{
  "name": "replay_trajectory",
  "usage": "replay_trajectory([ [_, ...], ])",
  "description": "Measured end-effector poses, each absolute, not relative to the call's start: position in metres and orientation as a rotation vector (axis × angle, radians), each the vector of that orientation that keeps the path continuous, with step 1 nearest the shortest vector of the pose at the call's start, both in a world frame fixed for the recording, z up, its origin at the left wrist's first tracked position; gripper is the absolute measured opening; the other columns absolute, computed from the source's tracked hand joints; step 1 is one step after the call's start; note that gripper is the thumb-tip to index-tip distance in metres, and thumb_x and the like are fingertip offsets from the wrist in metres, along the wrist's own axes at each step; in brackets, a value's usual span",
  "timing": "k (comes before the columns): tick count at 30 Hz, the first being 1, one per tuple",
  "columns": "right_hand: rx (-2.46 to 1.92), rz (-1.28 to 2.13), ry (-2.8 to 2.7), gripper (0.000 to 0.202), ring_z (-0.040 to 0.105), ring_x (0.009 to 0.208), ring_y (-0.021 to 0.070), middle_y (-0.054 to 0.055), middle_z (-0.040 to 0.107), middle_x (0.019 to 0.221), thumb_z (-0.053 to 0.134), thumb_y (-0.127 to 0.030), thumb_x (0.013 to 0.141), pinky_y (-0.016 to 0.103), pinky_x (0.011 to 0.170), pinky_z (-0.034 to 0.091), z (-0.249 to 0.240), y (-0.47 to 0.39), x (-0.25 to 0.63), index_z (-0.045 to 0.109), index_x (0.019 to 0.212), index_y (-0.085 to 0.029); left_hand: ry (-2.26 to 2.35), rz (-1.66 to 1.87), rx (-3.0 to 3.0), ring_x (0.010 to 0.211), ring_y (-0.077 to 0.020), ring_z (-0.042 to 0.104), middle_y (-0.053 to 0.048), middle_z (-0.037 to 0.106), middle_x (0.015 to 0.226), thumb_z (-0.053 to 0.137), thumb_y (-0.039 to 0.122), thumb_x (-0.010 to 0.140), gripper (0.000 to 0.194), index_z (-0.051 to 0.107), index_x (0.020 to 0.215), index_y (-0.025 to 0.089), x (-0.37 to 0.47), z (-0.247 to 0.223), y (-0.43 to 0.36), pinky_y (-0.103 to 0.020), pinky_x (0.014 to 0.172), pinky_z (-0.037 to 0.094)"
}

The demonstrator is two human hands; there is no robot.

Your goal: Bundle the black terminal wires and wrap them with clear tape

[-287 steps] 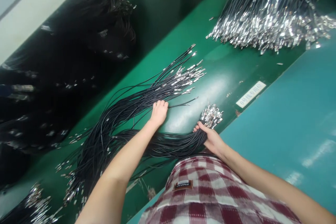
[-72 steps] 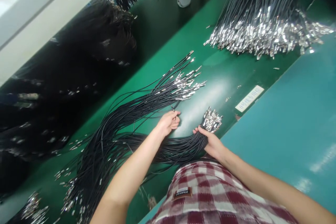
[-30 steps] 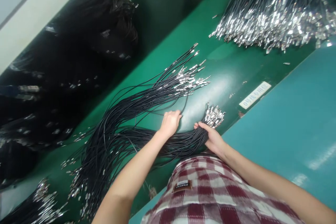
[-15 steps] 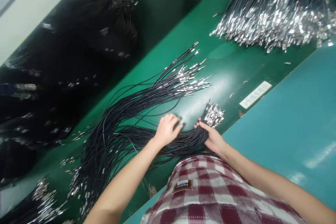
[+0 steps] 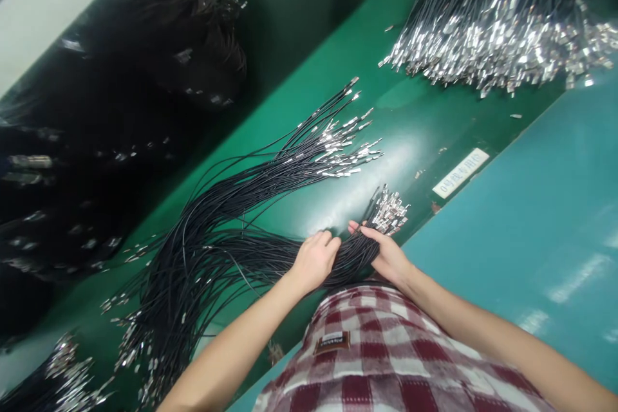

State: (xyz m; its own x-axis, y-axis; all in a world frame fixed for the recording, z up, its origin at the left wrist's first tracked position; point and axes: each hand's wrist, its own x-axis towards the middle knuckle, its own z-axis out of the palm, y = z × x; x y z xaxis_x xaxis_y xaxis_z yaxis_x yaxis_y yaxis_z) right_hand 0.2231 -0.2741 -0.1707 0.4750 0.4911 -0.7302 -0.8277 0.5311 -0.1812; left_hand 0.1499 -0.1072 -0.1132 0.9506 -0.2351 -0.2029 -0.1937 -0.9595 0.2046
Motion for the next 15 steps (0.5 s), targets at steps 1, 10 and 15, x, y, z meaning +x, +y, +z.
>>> replay_trajectory([
  [1, -0.564, 0.854, 0.68, 0.022, 0.068, 0.102, 0.0221, 0.006, 0.074, 0.101, 0.078, -0.012, 0.065, 0.026, 0.082, 0.059, -0.171, -0.274, 0.223, 0.07, 0.085, -0.017, -0.365, -0.312, 2.98, 0.084, -0.0209, 0.054, -0.007, 0.058, 0.087, 0.033, 0.023, 0.101, 0.027, 0.06, 0.095, 0.018, 0.147, -0.111, -0.103, -0.034, 0.076, 0.044],
  [10, -0.626, 0.835, 0.689, 0.023, 0.071, 0.081, 0.0186, 0.005, 0.075, 0.088, 0.083, -0.013, 0.061, 0.023, 0.073, 0.06, -0.17, -0.275, 0.222, 0.073, 0.082, -0.016, -0.625, -0.443, 3.007, 0.08, -0.0202, 0.054, -0.006, 0.058, 0.084, 0.042, 0.023, 0.097, 0.023, 0.06, 0.085, 0.018, 0.154, -0.091, -0.089, -0.034, 0.073, 0.041],
  [15, -0.633, 0.827, 0.746, 0.026, 0.069, 0.07, 0.0166, 0.004, 0.074, 0.076, 0.082, -0.01, 0.057, 0.022, 0.064, 0.06, -0.167, -0.273, 0.224, 0.073, 0.08, -0.017, 0.037, -0.244, 3.16, 0.1, -0.0263, 0.054, -0.012, 0.06, 0.109, 0.047, 0.027, 0.097, 0.021, 0.059, 0.11, 0.016, 0.206, -0.105, -0.024, -0.037, 0.082, 0.043],
])
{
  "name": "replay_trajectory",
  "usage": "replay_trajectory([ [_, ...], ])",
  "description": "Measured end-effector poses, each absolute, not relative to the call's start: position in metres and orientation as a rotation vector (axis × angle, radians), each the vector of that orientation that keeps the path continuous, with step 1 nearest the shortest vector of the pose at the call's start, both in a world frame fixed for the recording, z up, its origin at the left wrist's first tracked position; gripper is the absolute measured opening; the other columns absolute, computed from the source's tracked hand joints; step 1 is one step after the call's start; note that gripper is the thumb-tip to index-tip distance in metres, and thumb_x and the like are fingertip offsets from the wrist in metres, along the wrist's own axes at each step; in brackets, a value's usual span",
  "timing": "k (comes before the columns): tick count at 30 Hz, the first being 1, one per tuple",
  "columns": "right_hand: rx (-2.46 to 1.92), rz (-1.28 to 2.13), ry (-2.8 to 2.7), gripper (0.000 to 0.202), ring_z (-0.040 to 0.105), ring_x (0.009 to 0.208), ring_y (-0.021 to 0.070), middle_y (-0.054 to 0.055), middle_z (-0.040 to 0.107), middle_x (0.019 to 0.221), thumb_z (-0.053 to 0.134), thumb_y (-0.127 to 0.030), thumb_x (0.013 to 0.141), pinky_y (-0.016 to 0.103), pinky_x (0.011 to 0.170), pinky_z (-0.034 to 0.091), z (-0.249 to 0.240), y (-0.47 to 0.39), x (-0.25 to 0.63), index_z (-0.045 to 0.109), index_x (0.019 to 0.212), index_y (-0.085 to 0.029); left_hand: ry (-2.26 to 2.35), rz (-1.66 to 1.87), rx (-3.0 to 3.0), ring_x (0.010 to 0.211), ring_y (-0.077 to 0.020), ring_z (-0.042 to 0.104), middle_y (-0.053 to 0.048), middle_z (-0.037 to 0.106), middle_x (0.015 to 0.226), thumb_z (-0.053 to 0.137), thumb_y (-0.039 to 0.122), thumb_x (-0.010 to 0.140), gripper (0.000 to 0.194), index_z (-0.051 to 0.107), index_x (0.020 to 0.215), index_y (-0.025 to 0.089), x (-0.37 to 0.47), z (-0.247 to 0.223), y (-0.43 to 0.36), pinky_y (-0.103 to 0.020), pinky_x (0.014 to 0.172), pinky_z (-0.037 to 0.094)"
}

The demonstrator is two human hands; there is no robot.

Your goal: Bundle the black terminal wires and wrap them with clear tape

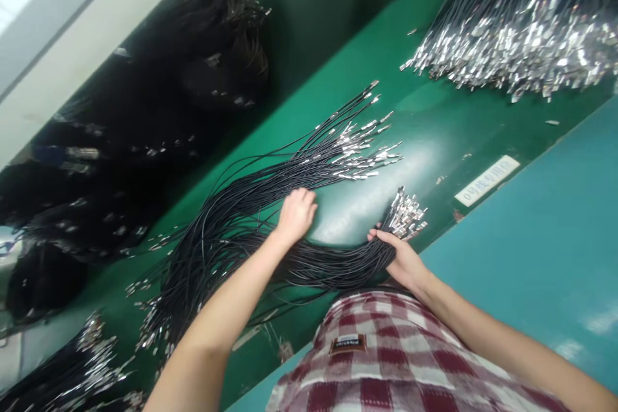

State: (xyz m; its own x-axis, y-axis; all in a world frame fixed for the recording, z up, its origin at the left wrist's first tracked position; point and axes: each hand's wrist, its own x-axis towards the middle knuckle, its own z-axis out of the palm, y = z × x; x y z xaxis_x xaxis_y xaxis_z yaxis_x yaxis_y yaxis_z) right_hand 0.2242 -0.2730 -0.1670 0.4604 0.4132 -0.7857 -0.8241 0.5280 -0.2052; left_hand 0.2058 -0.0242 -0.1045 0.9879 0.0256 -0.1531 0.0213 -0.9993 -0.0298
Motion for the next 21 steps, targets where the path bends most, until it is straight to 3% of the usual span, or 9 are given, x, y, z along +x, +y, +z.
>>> replay_trajectory([
  [2, -0.615, 0.822, 0.756, 0.031, 0.069, 0.07, 0.0167, 0.003, 0.074, 0.077, 0.082, -0.008, 0.055, 0.023, 0.063, 0.06, -0.165, -0.273, 0.225, 0.073, 0.083, -0.018, -0.173, 0.211, -3.02, 0.108, -0.0298, 0.052, -0.014, 0.058, 0.118, 0.051, 0.021, 0.093, 0.026, 0.055, 0.118, 0.015, 0.224, -0.115, 0.001, -0.041, 0.085, 0.043],
  [4, -0.61, 0.832, 0.762, 0.031, 0.069, 0.07, 0.0166, 0.003, 0.074, 0.077, 0.082, -0.008, 0.055, 0.023, 0.063, 0.061, -0.164, -0.273, 0.226, 0.072, 0.083, -0.018, -0.176, 0.286, -2.988, 0.107, -0.0305, 0.053, -0.015, 0.059, 0.114, 0.051, 0.018, 0.092, 0.021, 0.057, 0.112, 0.015, 0.236, -0.124, 0.016, -0.041, 0.086, 0.043],
  [8, -0.604, 0.834, 0.767, 0.029, 0.069, 0.071, 0.0169, 0.004, 0.074, 0.079, 0.082, -0.008, 0.057, 0.024, 0.064, 0.061, -0.165, -0.274, 0.226, 0.071, 0.082, -0.018, -0.108, 0.316, -3.112, 0.098, -0.0258, 0.056, -0.011, 0.061, 0.1, 0.049, 0.016, 0.092, 0.008, 0.057, 0.093, 0.018, 0.236, -0.124, 0.024, -0.037, 0.087, 0.044],
  [12, -0.588, 0.852, 0.779, 0.029, 0.069, 0.069, 0.0166, 0.004, 0.074, 0.079, 0.08, -0.007, 0.06, 0.025, 0.063, 0.061, -0.167, -0.274, 0.227, 0.071, 0.085, -0.017, -0.187, 0.173, -3.37, 0.081, -0.02, 0.057, -0.005, 0.06, 0.086, 0.046, 0.016, 0.092, 0.008, 0.053, 0.091, 0.019, 0.209, -0.105, 0.019, -0.031, 0.077, 0.044],
  [16, -0.559, 0.859, 0.788, 0.028, 0.069, 0.069, 0.0162, 0.003, 0.074, 0.078, 0.076, -0.006, 0.063, 0.025, 0.063, 0.06, -0.166, -0.273, 0.228, 0.071, 0.088, -0.017, -0.192, 0.523, -3.466, 0.064, -0.0175, 0.055, 0.001, 0.06, 0.072, 0.048, 0.023, 0.093, 0.011, 0.056, 0.1, 0.021, 0.181, -0.092, -0.014, -0.028, 0.065, 0.04],
  [21, -0.535, 0.871, 0.773, 0.022, 0.069, 0.07, 0.0152, 0.003, 0.074, 0.079, 0.074, -0.004, 0.065, 0.024, 0.066, 0.059, -0.165, -0.272, 0.23, 0.07, 0.083, -0.017, -0.047, 0.86, -3.486, 0.081, -0.021, 0.064, -0.004, 0.07, 0.091, 0.051, 0.028, 0.093, 0.015, 0.063, 0.101, 0.022, 0.191, -0.1, -0.077, -0.029, 0.071, 0.043],
])
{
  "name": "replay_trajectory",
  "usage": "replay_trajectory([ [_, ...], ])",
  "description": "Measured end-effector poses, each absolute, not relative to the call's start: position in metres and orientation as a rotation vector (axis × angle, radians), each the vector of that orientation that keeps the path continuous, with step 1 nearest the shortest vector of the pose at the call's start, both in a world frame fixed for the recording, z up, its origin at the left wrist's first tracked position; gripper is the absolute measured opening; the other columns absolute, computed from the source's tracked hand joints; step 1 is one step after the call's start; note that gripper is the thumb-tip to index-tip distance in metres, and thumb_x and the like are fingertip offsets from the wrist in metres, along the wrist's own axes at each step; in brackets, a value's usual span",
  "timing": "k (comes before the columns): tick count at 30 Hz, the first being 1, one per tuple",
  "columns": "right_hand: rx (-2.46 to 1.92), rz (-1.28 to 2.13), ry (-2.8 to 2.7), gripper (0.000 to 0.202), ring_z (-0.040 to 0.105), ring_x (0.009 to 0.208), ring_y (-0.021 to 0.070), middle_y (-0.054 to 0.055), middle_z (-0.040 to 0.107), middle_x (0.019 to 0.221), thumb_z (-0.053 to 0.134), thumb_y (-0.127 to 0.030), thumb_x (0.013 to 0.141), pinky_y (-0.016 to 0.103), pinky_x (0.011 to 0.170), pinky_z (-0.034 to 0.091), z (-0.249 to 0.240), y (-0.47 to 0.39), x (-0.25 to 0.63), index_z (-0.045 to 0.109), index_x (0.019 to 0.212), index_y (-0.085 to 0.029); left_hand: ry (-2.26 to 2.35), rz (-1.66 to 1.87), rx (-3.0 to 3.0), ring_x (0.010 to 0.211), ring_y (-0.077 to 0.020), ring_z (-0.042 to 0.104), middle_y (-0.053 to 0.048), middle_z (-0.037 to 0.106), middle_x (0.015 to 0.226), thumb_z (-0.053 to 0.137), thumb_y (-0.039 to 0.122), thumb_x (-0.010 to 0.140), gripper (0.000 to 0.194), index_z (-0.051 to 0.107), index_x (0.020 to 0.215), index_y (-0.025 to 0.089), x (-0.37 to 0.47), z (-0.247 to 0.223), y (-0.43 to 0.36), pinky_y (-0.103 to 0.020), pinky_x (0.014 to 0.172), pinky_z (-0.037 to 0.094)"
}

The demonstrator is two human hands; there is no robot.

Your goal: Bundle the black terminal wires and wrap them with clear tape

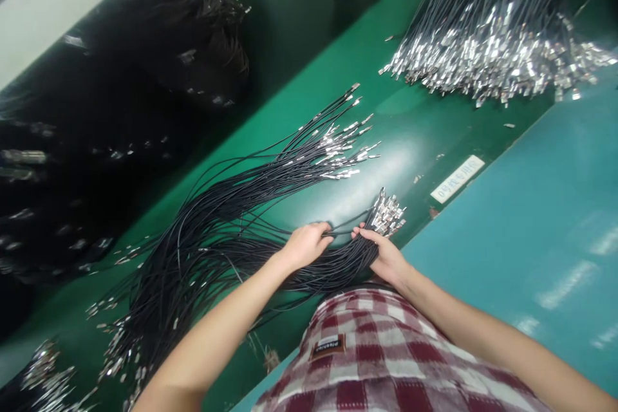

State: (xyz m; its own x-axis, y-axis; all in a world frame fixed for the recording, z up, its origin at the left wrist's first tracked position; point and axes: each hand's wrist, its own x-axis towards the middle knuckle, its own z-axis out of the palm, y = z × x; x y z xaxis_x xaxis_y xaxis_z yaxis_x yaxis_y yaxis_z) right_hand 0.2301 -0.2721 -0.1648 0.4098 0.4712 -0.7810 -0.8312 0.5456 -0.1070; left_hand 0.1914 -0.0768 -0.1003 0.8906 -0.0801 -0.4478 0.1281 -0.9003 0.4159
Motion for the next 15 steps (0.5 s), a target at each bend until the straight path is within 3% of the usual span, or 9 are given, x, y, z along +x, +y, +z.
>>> replay_trajectory([
  [6, -0.543, 0.883, 0.711, 0.023, 0.07, 0.075, 0.0165, 0.0, 0.074, 0.081, 0.078, -0.007, 0.064, 0.025, 0.069, 0.059, -0.168, -0.275, 0.228, 0.07, 0.081, -0.02, 0.262, -0.302, 2.444, 0.077, -0.0177, 0.061, -0.002, 0.067, 0.082, 0.043, 0.028, 0.098, 0.022, 0.061, 0.09, 0.02, 0.209, -0.104, -0.095, -0.026, 0.071, 0.043],
  [11, -0.575, 0.877, 0.581, 0.027, 0.069, 0.095, 0.02, 0.005, 0.074, 0.102, 0.083, -0.018, 0.065, 0.026, 0.084, 0.057, -0.173, -0.277, 0.223, 0.073, 0.09, -0.018, 0.06, -0.47, 2.646, 0.078, -0.0181, 0.059, -0.004, 0.065, 0.084, 0.04, 0.023, 0.099, 0.023, 0.061, 0.092, 0.019, 0.171, -0.102, -0.108, -0.029, 0.074, 0.044],
  [15, -0.654, 0.887, 0.613, 0.027, 0.069, 0.081, 0.0179, 0.006, 0.075, 0.087, 0.087, -0.023, 0.063, 0.023, 0.076, 0.057, -0.177, -0.276, 0.22, 0.075, 0.086, -0.013, -0.192, -0.475, 2.819, 0.089, -0.0216, 0.057, -0.006, 0.062, 0.089, 0.041, 0.034, 0.1, 0.031, 0.063, 0.085, 0.019, 0.17, -0.107, -0.1, -0.035, 0.082, 0.045],
])
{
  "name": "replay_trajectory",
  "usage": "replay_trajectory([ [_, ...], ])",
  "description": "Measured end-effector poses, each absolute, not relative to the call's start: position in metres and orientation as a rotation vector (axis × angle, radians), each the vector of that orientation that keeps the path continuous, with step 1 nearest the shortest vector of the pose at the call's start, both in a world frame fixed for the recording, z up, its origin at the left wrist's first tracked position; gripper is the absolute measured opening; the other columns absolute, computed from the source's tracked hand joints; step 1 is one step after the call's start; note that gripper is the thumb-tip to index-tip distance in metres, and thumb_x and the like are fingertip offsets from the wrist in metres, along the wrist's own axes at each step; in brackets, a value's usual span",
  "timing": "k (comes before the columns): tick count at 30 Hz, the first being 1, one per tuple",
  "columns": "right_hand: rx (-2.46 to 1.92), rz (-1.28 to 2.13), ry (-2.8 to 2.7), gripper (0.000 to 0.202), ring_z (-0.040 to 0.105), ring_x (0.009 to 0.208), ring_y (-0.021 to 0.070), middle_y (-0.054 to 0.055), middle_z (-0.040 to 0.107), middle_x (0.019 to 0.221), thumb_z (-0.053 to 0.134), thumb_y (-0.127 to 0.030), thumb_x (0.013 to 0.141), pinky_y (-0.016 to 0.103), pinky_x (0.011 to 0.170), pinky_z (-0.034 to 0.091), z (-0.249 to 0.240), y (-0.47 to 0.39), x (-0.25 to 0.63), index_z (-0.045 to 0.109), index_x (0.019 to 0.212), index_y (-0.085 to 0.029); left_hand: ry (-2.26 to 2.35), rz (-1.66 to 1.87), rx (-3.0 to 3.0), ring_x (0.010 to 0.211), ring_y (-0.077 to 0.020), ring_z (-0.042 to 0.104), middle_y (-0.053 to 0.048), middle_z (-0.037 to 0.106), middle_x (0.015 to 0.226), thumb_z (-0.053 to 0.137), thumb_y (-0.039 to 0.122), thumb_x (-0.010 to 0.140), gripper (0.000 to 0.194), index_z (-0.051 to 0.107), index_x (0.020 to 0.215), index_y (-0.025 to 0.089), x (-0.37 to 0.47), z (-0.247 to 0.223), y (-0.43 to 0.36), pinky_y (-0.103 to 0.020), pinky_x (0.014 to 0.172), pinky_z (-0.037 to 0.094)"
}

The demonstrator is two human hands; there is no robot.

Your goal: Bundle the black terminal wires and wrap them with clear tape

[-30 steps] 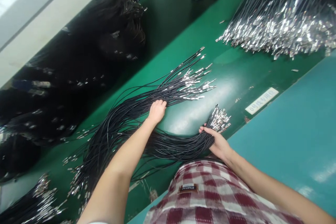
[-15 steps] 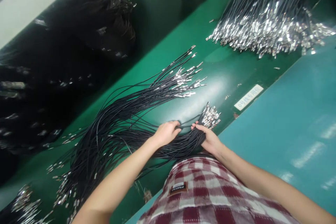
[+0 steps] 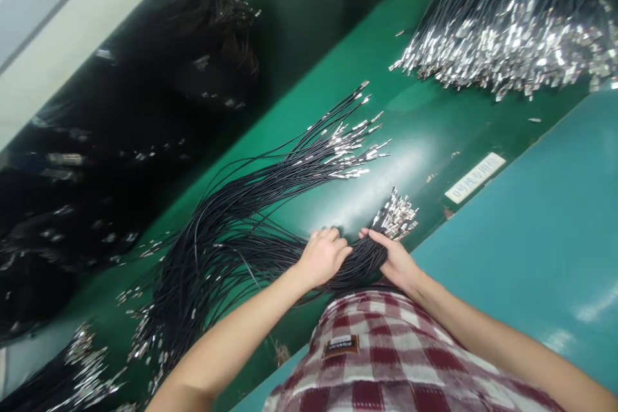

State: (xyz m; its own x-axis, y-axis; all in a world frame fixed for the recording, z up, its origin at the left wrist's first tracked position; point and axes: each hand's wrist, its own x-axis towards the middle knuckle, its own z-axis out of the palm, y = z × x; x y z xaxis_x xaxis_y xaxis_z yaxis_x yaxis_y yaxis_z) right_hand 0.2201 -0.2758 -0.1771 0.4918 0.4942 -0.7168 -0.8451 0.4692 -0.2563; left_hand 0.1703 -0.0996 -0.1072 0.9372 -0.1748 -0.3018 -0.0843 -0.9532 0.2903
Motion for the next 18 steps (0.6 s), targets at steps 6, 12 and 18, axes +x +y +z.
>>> replay_trajectory([
  [6, -0.616, 0.895, 0.671, 0.022, 0.069, 0.073, 0.0169, 0.003, 0.074, 0.08, 0.086, -0.016, 0.061, 0.024, 0.069, 0.059, -0.181, -0.276, 0.222, 0.074, 0.079, -0.016, 0.333, -0.212, 3.026, 0.104, -0.0251, 0.056, -0.013, 0.061, 0.107, 0.045, 0.014, 0.095, 0.017, 0.061, 0.101, 0.014, 0.231, -0.133, -0.02, -0.038, 0.092, 0.045],
  [12, -0.599, 0.892, 0.669, 0.022, 0.07, 0.073, 0.018, 0.004, 0.074, 0.082, 0.084, -0.015, 0.063, 0.025, 0.07, 0.06, -0.183, -0.277, 0.223, 0.073, 0.082, -0.016, 0.322, -0.254, 3.092, 0.1, -0.0276, 0.056, -0.016, 0.061, 0.101, 0.041, 0.011, 0.093, 0.018, 0.058, 0.092, 0.014, 0.245, -0.146, -0.007, -0.042, 0.091, 0.045],
  [18, -0.565, 0.86, 0.692, 0.034, 0.07, 0.078, 0.0172, 0.002, 0.074, 0.085, 0.084, -0.012, 0.06, 0.024, 0.072, 0.06, -0.176, -0.274, 0.223, 0.07, 0.091, -0.019, 0.129, -0.234, 2.93, 0.091, -0.0229, 0.054, -0.009, 0.057, 0.092, 0.042, 0.016, 0.094, 0.013, 0.053, 0.087, 0.017, 0.209, -0.125, -0.021, -0.036, 0.085, 0.046],
])
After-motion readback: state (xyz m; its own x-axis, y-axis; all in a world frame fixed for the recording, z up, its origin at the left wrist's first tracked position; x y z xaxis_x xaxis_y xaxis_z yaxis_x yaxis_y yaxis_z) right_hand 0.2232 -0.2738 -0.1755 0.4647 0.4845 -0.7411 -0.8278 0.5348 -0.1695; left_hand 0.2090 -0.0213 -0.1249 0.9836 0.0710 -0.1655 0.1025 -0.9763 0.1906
